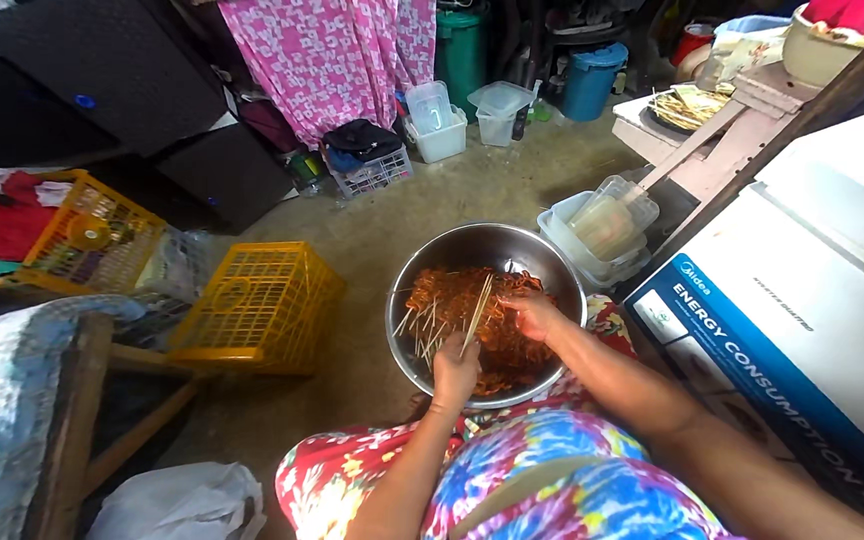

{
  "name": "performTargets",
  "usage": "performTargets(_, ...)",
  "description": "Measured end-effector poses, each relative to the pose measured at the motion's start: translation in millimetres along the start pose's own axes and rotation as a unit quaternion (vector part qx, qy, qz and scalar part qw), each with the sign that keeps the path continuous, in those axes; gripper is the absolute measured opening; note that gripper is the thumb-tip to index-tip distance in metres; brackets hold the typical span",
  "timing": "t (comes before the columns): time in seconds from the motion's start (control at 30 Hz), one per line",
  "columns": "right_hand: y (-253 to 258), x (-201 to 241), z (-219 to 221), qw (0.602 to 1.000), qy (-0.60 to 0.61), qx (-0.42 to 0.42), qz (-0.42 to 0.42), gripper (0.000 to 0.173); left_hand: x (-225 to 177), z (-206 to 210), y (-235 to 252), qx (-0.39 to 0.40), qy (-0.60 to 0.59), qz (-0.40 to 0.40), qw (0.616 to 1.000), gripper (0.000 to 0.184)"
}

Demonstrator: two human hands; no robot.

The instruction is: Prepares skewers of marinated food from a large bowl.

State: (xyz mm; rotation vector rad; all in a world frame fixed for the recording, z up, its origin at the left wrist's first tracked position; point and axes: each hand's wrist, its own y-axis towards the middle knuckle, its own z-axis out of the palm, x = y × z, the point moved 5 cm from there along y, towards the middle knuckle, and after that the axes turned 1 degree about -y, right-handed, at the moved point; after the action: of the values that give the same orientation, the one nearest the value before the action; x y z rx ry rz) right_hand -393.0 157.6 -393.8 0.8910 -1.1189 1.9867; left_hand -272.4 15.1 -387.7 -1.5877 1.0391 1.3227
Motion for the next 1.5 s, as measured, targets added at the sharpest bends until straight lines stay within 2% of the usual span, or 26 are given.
performTargets(0.13,-2,-2,4,0.994,-0.097,0.055,-0.015,0.005,0,0,0,-0.005,-0.008,0.001,1.0,0.009)
performTargets(0.23,0,-1,2,0.981,-0.153,0.111,-0.041,0.013,0,-4,-1,-0.044,-0.034,-0.001,0.998,0.011)
performTargets(0.3,1,3,-2,0.981,-0.165,0.089,-0.054,0.02,1,-8,0,-0.079,-0.055,0.0,0.995,0.01)
performTargets(0.37,2,9,-6,0.993,-0.1,0.032,-0.055,0.02,1,-9,0,-0.084,-0.059,-0.006,0.995,0.01)
performTargets(0.47,9,10,-14,0.997,0.033,-0.032,-0.063,0.017,1,-4,0,-0.027,-0.028,-0.015,0.999,0.011)
performTargets(0.57,12,10,-16,0.994,0.077,-0.045,-0.061,0.015,1,1,0,0.012,-0.005,-0.011,1.0,0.01)
performTargets(0.97,13,10,-18,0.997,0.053,-0.024,-0.056,0.026,-1,1,-2,0.023,-0.003,-0.009,1.0,0.009)
performTargets(1.27,9,10,-13,0.999,-0.01,0.005,-0.047,0.022,0,1,-1,0.022,0.009,-0.011,1.0,0.01)
performTargets(1.5,4,7,-7,0.998,-0.027,-0.015,-0.059,0.015,-1,0,-1,0.005,0.039,-0.005,0.999,0.011)
